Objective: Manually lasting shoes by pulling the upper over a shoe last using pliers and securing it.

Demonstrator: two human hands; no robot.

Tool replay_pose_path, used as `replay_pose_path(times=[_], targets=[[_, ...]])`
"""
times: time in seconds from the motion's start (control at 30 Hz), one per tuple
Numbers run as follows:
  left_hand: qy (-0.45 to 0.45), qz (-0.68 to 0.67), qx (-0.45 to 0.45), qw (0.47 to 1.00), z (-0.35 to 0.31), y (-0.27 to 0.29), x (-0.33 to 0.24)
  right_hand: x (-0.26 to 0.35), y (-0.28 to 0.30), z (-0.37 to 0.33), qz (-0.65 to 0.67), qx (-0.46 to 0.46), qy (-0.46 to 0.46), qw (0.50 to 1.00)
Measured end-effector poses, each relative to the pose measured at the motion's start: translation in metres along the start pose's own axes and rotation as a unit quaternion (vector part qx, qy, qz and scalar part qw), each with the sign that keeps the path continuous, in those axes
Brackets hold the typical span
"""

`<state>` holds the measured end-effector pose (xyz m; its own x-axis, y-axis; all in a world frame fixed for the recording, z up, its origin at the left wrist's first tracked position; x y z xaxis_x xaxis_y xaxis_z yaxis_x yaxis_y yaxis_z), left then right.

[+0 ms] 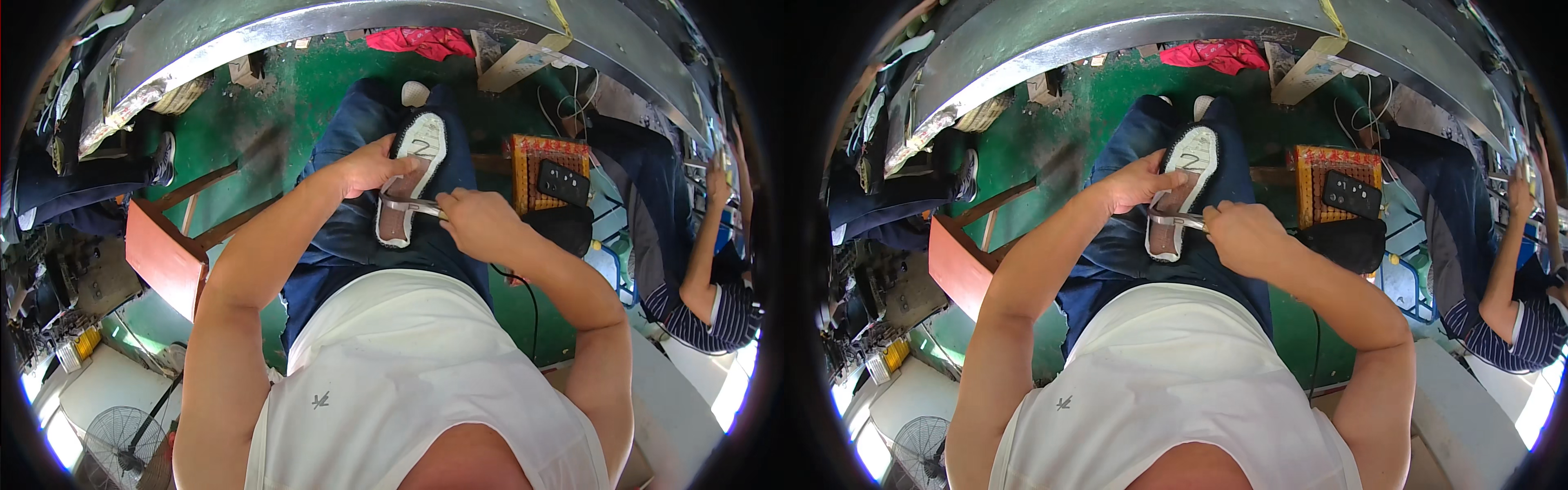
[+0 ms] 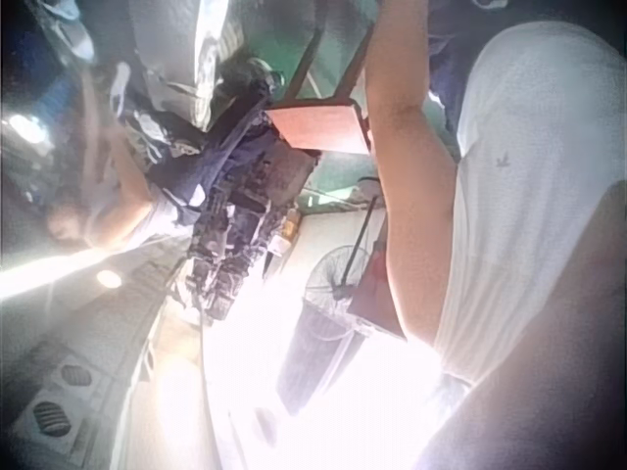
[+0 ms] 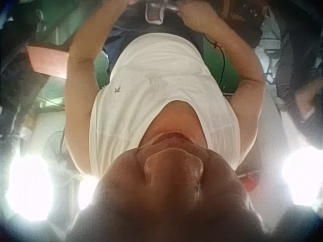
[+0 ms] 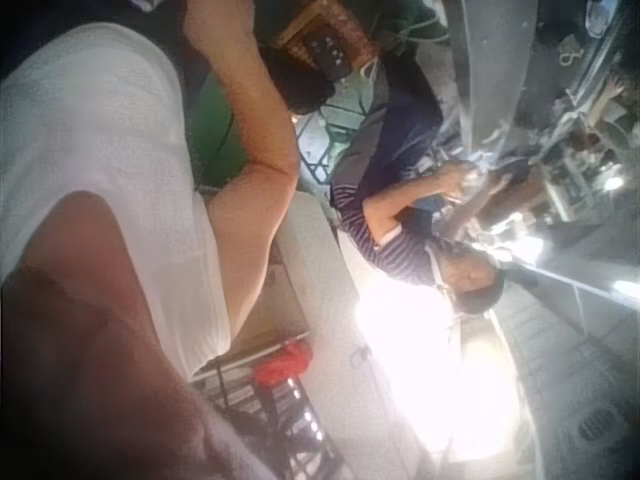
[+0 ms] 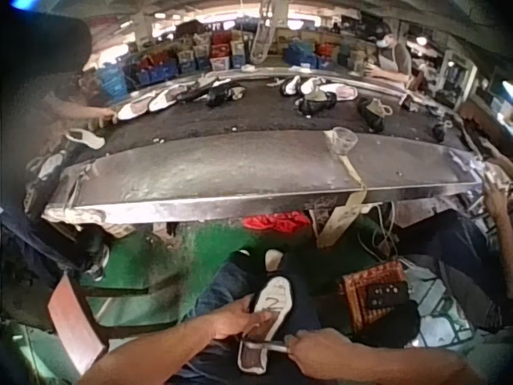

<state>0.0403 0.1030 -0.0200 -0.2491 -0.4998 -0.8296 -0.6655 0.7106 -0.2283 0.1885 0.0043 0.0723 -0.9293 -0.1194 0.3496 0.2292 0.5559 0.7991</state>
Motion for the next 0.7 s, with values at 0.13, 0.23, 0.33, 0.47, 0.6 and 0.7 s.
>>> replay_pose_path(times=[0.13,0.23,0.33,0.47,0.6,0.7], targets=[[-0.051,-0.045,0.017,0.998,0.006,-0.003,-0.001,-0.007,-0.005,-0.002,0.018,0.042,-0.016,0.999],[-0.037,-0.012,0.0,0.999,0.003,0.002,0.004,0.011,0.011,0.01,-0.052,0.082,-0.026,0.995],[-0.048,-0.063,-0.005,0.997,0.002,0.012,0.016,-0.003,-0.005,0.02,-0.015,0.023,-0.013,1.0],[-0.07,-0.022,-0.011,0.997,0.006,0.013,0.003,-0.031,-0.041,0.02,0.088,-0.046,-0.018,0.995],[-0.148,0.08,-0.033,0.985,0.001,0.008,0.011,-0.031,-0.05,-0.022,0.143,-0.066,-0.042,0.987],[-0.164,0.124,-0.113,0.972,-0.007,-0.012,0.013,-0.043,-0.062,-0.032,0.134,0.028,-0.138,0.981]])
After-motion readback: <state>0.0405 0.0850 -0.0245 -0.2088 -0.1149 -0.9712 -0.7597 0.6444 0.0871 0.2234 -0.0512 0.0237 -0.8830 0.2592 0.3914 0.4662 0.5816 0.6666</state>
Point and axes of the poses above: each hand's wrist, its own z-axis towards the middle knuckle, its own y-axis out of the back of the hand, x = y × z, the point moved 5 cm from there along z, towards the middle knuckle, and after that the axes turned 11 degrees about -y, right-handed, at the moved point
